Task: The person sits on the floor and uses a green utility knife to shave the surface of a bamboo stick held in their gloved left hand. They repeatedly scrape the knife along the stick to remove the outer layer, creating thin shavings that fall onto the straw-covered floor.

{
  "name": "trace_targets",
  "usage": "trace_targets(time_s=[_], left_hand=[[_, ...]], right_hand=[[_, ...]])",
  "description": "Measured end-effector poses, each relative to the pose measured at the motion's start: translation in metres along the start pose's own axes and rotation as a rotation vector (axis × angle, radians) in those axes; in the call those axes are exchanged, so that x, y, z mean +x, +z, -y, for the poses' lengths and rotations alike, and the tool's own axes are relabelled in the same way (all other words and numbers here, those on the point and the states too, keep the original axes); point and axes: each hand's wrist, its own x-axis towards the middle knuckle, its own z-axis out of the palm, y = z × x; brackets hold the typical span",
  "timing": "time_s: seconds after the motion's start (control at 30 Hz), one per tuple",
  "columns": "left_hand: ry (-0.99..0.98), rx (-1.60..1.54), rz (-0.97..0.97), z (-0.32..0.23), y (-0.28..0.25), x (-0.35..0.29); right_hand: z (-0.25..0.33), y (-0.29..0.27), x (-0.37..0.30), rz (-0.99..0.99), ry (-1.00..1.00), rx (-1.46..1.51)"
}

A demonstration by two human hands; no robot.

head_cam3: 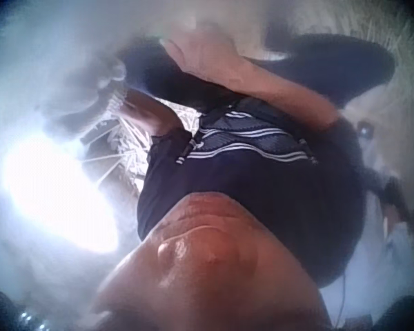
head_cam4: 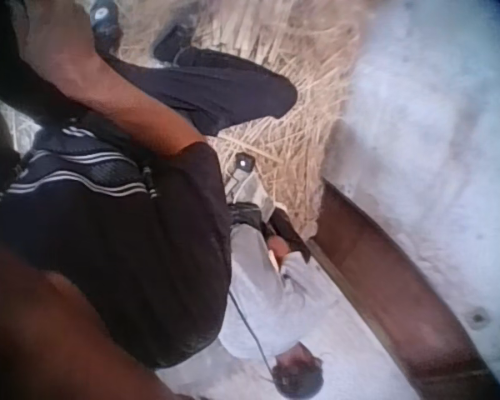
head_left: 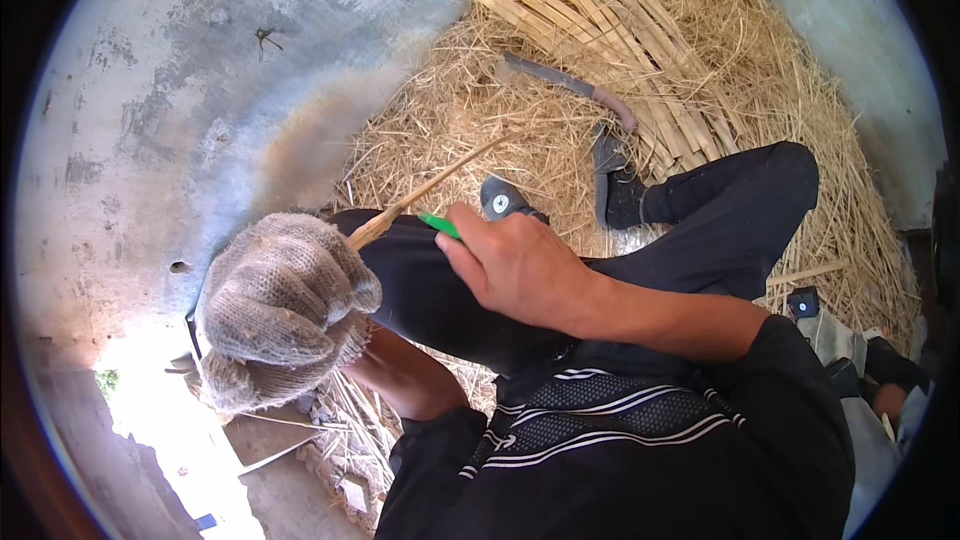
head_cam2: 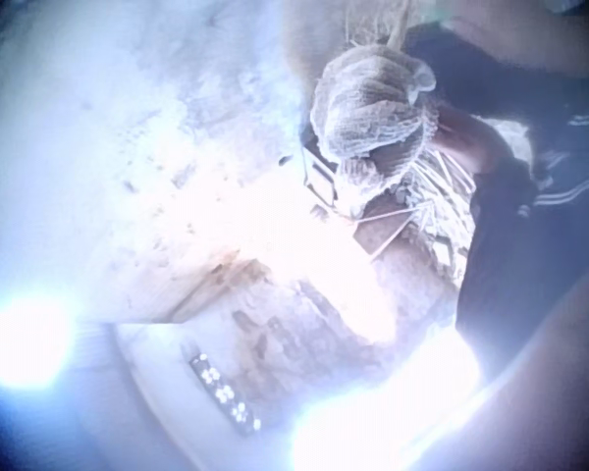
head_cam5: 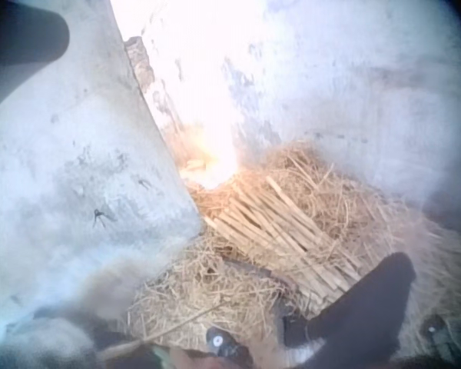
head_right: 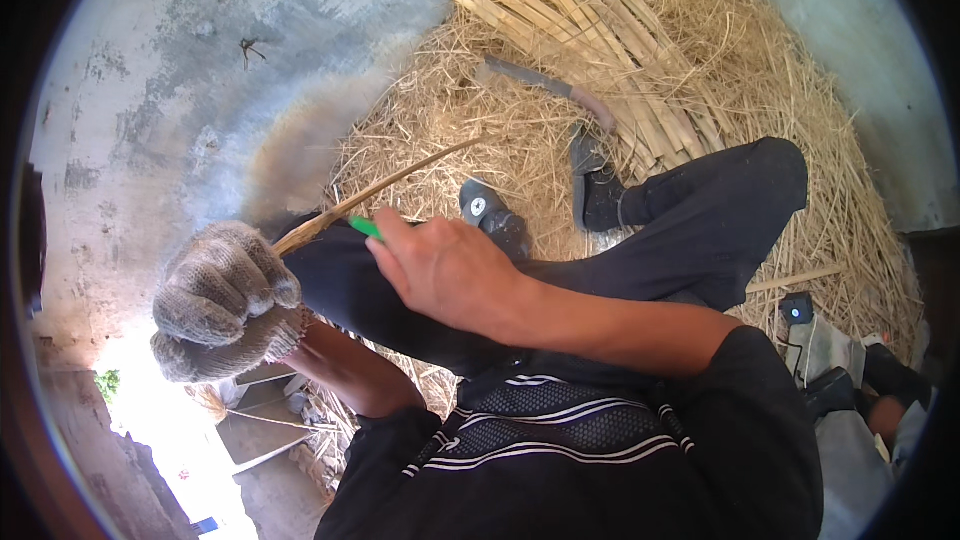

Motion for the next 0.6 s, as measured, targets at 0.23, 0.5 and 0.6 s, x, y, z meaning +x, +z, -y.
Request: trace_targets(time_s=[0.23,0.5,0.6], left_hand=[[0.0,0.007,-0.047,0.004,-0.004,-0.002],[0.041,-0.035,-0.222,0.001,-0.02,-0.007],[0.029,0.045,-0.351,-0.007,-0.028,-0.011]], right_hand=[[-0.049,0.015,0.011,0.001,0.257,0.054],[-0.031,0.034,0.019,-0.081,0.127,0.015],[-0.026,0.044,0.027,-0.101,0.112,-0.039]])
